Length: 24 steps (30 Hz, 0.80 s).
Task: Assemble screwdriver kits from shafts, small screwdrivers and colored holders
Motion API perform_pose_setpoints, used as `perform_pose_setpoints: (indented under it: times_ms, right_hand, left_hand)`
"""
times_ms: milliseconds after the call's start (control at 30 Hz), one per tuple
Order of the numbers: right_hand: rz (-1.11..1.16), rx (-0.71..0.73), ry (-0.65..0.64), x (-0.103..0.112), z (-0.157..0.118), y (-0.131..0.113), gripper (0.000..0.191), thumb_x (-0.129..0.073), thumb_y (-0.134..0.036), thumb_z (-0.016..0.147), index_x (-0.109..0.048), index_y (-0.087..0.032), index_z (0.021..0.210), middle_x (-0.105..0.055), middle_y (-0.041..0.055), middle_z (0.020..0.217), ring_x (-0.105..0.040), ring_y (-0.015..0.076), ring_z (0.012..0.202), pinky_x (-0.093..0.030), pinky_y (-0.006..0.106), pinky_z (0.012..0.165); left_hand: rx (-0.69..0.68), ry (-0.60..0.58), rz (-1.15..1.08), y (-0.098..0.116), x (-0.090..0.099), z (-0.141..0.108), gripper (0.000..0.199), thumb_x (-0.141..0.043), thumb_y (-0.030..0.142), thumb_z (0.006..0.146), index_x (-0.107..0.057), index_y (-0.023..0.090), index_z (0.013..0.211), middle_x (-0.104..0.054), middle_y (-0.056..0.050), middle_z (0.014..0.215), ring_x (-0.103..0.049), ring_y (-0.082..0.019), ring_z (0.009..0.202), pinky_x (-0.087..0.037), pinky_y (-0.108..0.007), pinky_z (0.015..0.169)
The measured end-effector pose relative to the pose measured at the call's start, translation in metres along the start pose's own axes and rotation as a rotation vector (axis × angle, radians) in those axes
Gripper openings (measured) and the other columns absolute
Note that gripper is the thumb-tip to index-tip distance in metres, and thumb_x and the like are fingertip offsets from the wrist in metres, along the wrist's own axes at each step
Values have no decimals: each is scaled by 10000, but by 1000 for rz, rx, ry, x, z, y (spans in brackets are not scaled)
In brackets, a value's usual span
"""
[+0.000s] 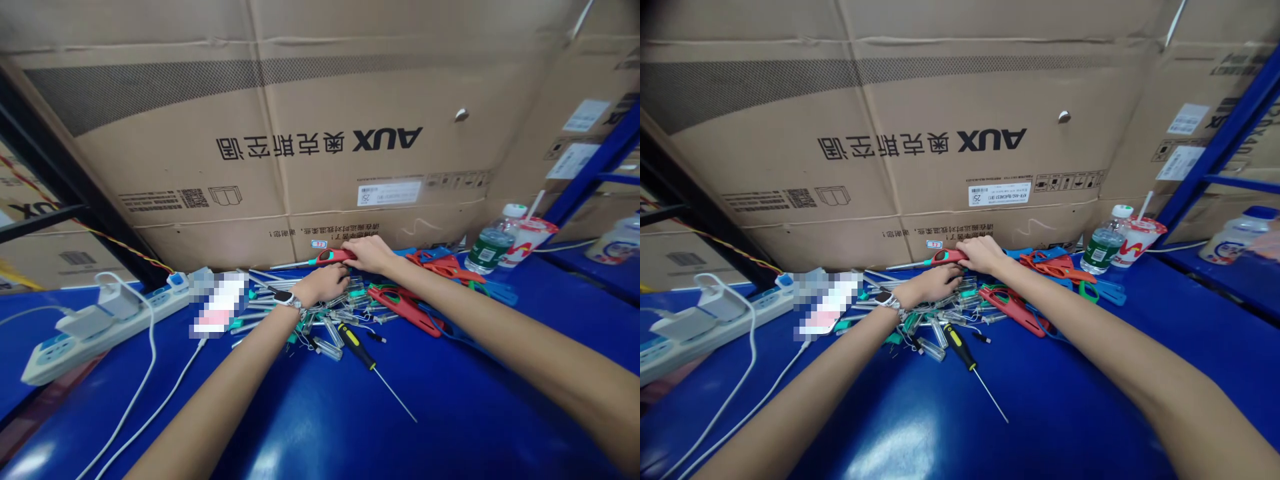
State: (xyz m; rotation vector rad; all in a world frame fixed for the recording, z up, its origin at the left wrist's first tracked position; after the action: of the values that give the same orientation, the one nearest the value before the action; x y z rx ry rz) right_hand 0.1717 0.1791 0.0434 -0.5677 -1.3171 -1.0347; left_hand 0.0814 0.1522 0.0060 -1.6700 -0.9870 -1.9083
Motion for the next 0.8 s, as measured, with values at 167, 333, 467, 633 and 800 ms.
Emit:
perform_pose_setpoints:
  times_ms: [167,333,467,633,800]
  right_hand:
    - [-1,-5,-39,-9,5,-2,236,-603,-413,937,-672,-212,1039,-766,93,1060,-705,268,957,-369,296,676]
    - [13,-76,5,-6,-2,10,238,-610,-406,931,-669,-216,1061,-767,86,1090,-709,279,991,-382,303,686]
    - [43,-114,62,-2,-14,24,229,-623,-394,922,-679,-222,1062,-768,68,1103,-704,284,1026,-390,310,694]
    - [127,-163,71,-6,-20,28,249,-625,-399,923,-698,-240,1100,-772,56,1101,-700,282,1026,-398,314,714]
    - [135,-107,9,-18,-13,1,311,-615,-445,938,-718,-227,1134,-756,87,1117,-688,291,1019,-392,323,727]
  left_hand:
    - [127,87,77,-5,17,-5,245,-479,215,993,-713,150,1029,-753,-133,1054,-717,-245,991,-528,-320,890]
    - [260,144,143,5,18,11,212,-662,260,913,-713,124,1067,-738,-194,1088,-693,-331,1110,-514,-411,967]
    - [267,158,167,19,17,21,188,-608,85,892,-729,104,1035,-735,-209,1061,-691,-338,1118,-505,-436,989]
    - [151,248,133,27,42,7,243,-578,106,934,-721,182,1116,-705,-123,1157,-683,-259,1093,-527,-348,939]
    - [-128,576,-87,27,86,-68,139,-613,206,963,-726,186,1041,-682,-80,1038,-665,-221,977,-539,-353,856]
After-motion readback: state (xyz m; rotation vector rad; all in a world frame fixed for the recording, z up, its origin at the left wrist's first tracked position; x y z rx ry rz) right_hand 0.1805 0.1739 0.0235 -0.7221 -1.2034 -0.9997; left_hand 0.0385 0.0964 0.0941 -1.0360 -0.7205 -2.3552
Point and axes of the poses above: each hand's wrist, its own z-axis towards the middle knuckle, its own x-axis out of the back of the hand, y = z × x, the point moved 7 cm from there along z, towards the middle knuckle
